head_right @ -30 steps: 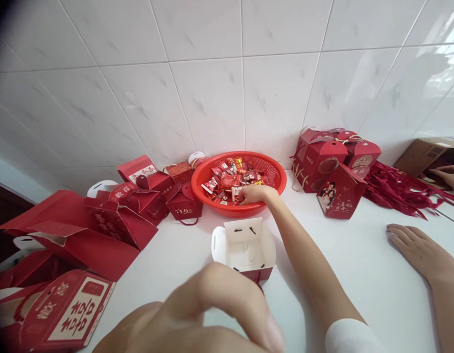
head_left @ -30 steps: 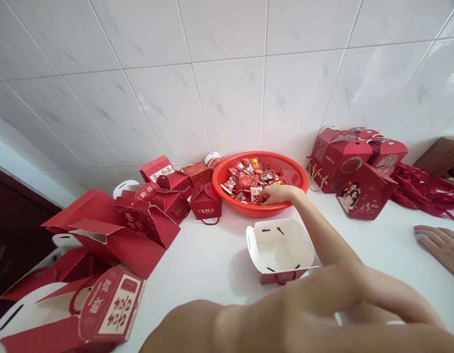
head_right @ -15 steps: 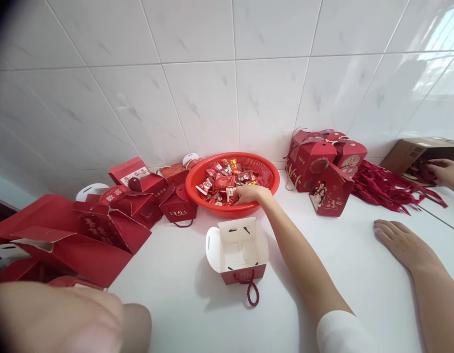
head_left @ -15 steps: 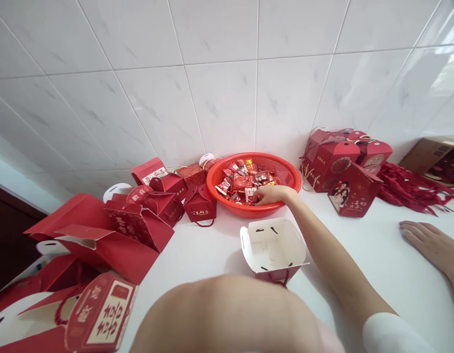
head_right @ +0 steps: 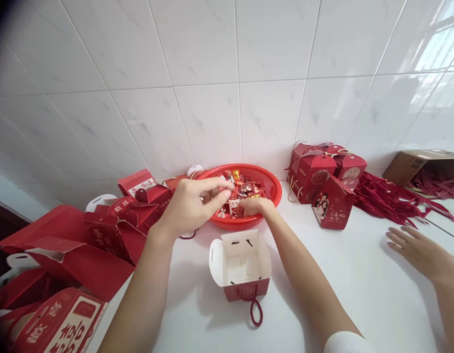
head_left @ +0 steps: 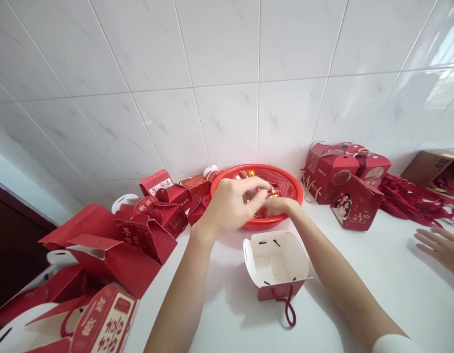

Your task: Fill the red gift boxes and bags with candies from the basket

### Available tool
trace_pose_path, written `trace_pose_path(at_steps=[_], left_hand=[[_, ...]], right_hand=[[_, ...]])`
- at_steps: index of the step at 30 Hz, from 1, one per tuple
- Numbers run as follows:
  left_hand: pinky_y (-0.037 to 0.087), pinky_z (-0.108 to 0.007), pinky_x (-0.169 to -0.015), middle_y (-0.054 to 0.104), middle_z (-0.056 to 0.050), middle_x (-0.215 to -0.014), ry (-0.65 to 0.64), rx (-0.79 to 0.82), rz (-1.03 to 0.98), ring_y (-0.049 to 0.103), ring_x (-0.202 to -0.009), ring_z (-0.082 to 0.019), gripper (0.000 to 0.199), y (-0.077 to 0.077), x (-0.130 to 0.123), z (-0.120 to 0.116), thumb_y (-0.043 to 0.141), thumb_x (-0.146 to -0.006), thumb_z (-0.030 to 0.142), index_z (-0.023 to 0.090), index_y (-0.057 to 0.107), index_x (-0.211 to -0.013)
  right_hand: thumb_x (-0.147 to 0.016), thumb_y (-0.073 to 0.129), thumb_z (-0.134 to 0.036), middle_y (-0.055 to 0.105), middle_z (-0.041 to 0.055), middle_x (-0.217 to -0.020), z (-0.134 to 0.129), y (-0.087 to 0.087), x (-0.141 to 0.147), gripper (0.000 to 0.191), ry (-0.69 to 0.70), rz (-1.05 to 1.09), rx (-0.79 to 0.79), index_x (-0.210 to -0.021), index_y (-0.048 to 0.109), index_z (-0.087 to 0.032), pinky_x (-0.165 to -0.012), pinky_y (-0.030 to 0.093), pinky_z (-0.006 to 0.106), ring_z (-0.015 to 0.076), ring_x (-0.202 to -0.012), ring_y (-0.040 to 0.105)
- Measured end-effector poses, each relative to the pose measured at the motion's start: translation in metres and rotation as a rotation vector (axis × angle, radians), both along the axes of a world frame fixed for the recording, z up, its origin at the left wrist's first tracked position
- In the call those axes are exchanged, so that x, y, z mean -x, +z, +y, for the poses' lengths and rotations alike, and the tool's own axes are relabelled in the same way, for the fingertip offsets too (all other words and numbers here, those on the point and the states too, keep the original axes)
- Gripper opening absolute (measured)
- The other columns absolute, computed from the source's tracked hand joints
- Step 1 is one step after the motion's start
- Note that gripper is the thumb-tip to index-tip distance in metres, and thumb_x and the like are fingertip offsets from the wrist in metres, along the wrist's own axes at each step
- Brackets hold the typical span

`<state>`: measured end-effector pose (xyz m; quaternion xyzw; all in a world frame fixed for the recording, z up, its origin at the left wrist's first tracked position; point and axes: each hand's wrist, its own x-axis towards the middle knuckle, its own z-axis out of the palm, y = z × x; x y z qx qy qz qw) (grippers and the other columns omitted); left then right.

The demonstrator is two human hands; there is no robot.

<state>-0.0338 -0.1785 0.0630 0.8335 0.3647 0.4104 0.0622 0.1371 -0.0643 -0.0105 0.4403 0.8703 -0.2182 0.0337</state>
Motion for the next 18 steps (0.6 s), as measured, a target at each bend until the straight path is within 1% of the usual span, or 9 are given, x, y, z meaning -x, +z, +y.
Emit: trace_pose_path(at_steps=[1,4,5,7,10,12,14,16,18], left_hand=[[0.054,-0.023,-0.068,0.075,0.002,-0.083,0.067,0.094,0.007,0.065,-0.065,-0.012,0.023,-0.009,0.006,0.02,0.051,-0.094,0.024,0.021,0.073,-0.099],[0.052,-0.028,-0.089,0.076,-0.004,-0.106,0.182,0.294,0.176,0.069,-0.097,-0.02,0.023,-0.037,0.02,0.065,0.054,-0.089,0.021,0.019,0.075,-0.098],[0.051,-0.029,-0.089,0.077,-0.005,-0.106,0.226,0.391,0.269,0.069,-0.1,-0.022,0.023,-0.045,0.023,0.075,0.054,-0.087,0.02,0.02,0.076,-0.097],[0.05,-0.033,-0.091,0.076,-0.006,-0.109,0.291,0.561,0.443,0.068,-0.106,-0.027,0.023,-0.055,0.024,0.085,0.059,-0.085,0.027,0.023,0.076,-0.1],[0.047,-0.037,-0.097,0.072,-0.005,-0.123,0.299,0.669,0.554,0.064,-0.115,-0.03,0.033,-0.058,0.021,0.088,0.063,-0.082,0.036,0.028,0.073,-0.113],[0.046,-0.037,-0.099,0.07,-0.005,-0.129,0.298,0.703,0.585,0.062,-0.12,-0.03,0.041,-0.057,0.018,0.091,0.068,-0.078,0.039,0.03,0.071,-0.117],[0.047,-0.035,-0.098,0.07,-0.005,-0.13,0.299,0.763,0.624,0.062,-0.121,-0.032,0.046,-0.057,0.017,0.097,0.072,-0.072,0.042,0.029,0.071,-0.116],[0.049,-0.034,-0.095,0.07,-0.005,-0.129,0.273,0.837,0.666,0.063,-0.12,-0.032,0.05,-0.059,0.016,0.107,0.074,-0.068,0.041,0.029,0.071,-0.116],[0.05,-0.033,-0.094,0.069,-0.005,-0.131,0.245,0.891,0.713,0.063,-0.12,-0.031,0.055,-0.062,0.016,0.116,0.074,-0.064,0.037,0.03,0.07,-0.118]], right_hand=[[-0.067,0.066,-0.006,0.074,0.0014,-0.082,0.0,0.001,0.001,0.025,0.011,-0.025,0.032,-0.083,0.077,-0.022,-0.067,0.047,0.025,0.0189,-0.076,0.066],[-0.068,0.063,-0.006,0.073,0.0026,-0.085,0.003,0.003,0.002,0.024,0.006,-0.028,0.053,-0.083,0.075,-0.021,-0.065,0.045,0.025,0.0205,-0.082,0.067],[-0.068,0.064,-0.007,0.073,0.0033,-0.086,0.004,0.002,0.002,0.022,-0.013,0.013,0.032,-0.083,0.074,-0.02,-0.065,0.045,0.024,0.0209,-0.083,0.066],[-0.069,0.065,-0.01,0.072,0.004,-0.085,0.008,0.0,0.001,0.018,-0.071,0.136,-0.031,-0.083,0.072,-0.018,-0.065,0.045,0.025,0.0205,-0.082,0.066],[-0.073,0.063,-0.013,0.071,0.0039,-0.083,0.016,-0.004,-0.002,0.014,-0.257,0.369,-0.162,-0.085,0.07,-0.017,-0.068,0.046,0.025,0.0193,-0.081,0.065],[-0.074,0.063,-0.016,0.07,0.0036,-0.081,0.02,-0.006,-0.005,0.01,-0.407,0.561,-0.191,-0.083,0.067,-0.017,-0.068,0.047,0.026,0.0182,-0.079,0.065],[-0.075,0.065,-0.02,0.069,0.0027,-0.076,0.022,-0.007,-0.009,0.008,-0.5,0.771,-0.108,-0.082,0.064,-0.017,-0.064,0.048,0.026,0.0163,-0.07,0.063],[-0.073,0.067,-0.023,0.067,0.0018,-0.073,0.023,-0.007,-0.014,0.011,-0.536,0.957,-0.008,-0.08,0.061,-0.018,-0.059,0.049,0.025,0.0145,-0.062,0.061],[-0.07,0.069,-0.022,0.066,0.001,-0.068,0.023,-0.006,-0.019,0.013,-0.573,1.054,0.029,-0.078,0.059,-0.018,-0.056,0.05,0.025,0.0136,-0.057,0.06]])
